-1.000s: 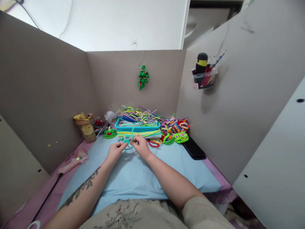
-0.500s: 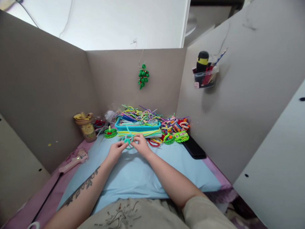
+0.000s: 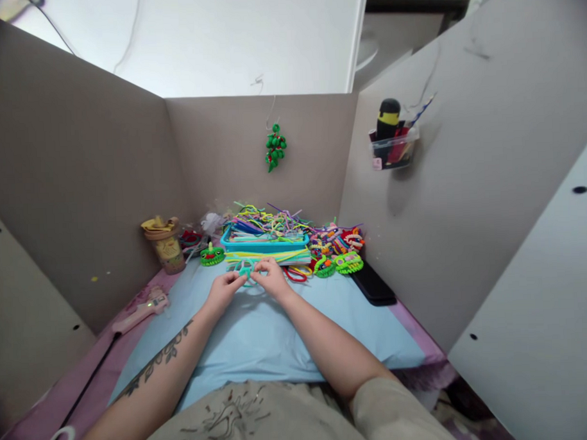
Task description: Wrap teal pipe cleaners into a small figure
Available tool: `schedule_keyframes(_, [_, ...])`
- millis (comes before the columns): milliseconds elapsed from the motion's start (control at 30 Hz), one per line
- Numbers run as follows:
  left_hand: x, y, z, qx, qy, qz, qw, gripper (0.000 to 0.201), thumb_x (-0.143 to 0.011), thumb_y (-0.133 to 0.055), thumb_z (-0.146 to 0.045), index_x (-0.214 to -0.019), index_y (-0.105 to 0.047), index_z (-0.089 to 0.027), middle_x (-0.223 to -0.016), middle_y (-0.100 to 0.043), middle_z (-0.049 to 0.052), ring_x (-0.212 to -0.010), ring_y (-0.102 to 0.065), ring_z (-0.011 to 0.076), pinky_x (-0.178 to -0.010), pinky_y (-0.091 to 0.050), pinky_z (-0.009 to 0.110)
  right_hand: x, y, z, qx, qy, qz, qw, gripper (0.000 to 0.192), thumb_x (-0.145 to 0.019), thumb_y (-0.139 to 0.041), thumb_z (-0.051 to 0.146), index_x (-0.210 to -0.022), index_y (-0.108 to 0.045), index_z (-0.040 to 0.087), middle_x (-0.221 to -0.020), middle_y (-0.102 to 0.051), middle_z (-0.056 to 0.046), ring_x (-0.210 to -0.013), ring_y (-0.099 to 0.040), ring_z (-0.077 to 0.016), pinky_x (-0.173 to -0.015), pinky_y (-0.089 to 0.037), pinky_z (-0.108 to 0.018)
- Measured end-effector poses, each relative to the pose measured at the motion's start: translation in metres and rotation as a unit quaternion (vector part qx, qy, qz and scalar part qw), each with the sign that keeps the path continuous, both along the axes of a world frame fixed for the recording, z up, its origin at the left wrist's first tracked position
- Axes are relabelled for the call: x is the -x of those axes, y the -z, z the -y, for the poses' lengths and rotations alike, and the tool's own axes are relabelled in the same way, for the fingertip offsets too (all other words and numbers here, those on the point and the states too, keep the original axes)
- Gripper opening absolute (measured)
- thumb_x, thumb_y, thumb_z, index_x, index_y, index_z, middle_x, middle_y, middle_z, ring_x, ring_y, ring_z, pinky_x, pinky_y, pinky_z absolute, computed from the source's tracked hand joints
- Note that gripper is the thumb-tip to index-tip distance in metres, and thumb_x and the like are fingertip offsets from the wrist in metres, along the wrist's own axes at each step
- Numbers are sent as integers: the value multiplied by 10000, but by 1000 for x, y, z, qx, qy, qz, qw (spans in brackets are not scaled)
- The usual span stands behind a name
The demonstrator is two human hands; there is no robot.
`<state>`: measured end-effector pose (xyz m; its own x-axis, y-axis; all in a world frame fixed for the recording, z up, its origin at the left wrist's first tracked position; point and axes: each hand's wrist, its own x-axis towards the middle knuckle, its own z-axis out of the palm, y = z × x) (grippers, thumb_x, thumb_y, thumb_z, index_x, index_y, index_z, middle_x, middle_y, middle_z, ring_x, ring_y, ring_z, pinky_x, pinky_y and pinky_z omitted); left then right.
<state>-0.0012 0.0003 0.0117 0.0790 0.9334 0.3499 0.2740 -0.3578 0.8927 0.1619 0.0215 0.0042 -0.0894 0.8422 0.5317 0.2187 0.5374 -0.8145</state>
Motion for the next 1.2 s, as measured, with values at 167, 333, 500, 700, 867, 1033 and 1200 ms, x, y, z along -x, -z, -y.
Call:
schedule_keyframes(167, [1,1,-1,37,17,31,999,352,-669,-617,-443,-514,-482,-157,-466,-341,-48,-484,-322,86,-491,-232,244,-4,-5,1,-18,22,13,999,186,-681,-649,267,-858,-645,209,-963,-498,-45,-943,-498,-179,-791,-429,-298])
schedule_keyframes(333, [0,3,-1,59,48,21,997,368,-638,-639,-457,-506,-474,-155,-462,-363,-46,-480,-338,86,-490,-233,243,-10,-7,-2,50,-51,-8,997,218,-701,-646,397,-790,-676,201,-1134,-501,-82,-1128,-452,-220,-862,-406,-328])
schedule_keyframes(500, [-1,2,1,74,85,33,993,324,-629,-656,-432,-515,-542,-150,-464,-424,-32,-490,-386,102,-494,-263,250,-18,-9,-3,125,-187,-70,972,323,-633,-691,482,-744,-674,179,-1106,-590,-89,-1111,-495,-253,-872,-399,-374])
schedule_keyframes(700, [0,-3,5,109,124,41,985,312,-624,-668,-407,-518,-528,-149,-475,-426,-31,-495,-370,97,-503,-249,255,-22,-9,-4,120,-214,-85,966,309,-566,-747,442,-680,-638,176,-1128,-583,-72,-1075,-520,-232,-856,-399,-341])
schedule_keyframes(867, [0,-1,4,111,146,39,982,317,-636,-664,-411,-541,-520,-145,-493,-421,-35,-501,-352,89,-507,-240,251,-15,-5,-7,116,-180,-109,971,327,-548,-749,441,-676,-608,175,-917,-622,-38,-823,-570,-171,-762,-422,-300])
schedule_keyframes(1033, [0,0,3,94,135,23,986,338,-646,-656,-424,-547,-503,-139,-491,-401,-41,-493,-326,78,-492,-224,240,-13,-7,-6,124,-182,-97,970,300,-573,-732,412,-649,-566,174,-647,-565,21,-608,-498,-115,-622,-394,-252])
schedule_keyframes(1200, [2,1,1,46,121,-19,991,329,-669,-635,-407,-537,-503,-136,-495,-380,-46,-498,-326,76,-489,-226,228,-10,-12,-1,144,-164,-86,972,318,-566,-723,401,-596,-498,179,-549,-486,53,-518,-421,-88,-533,-337,-225])
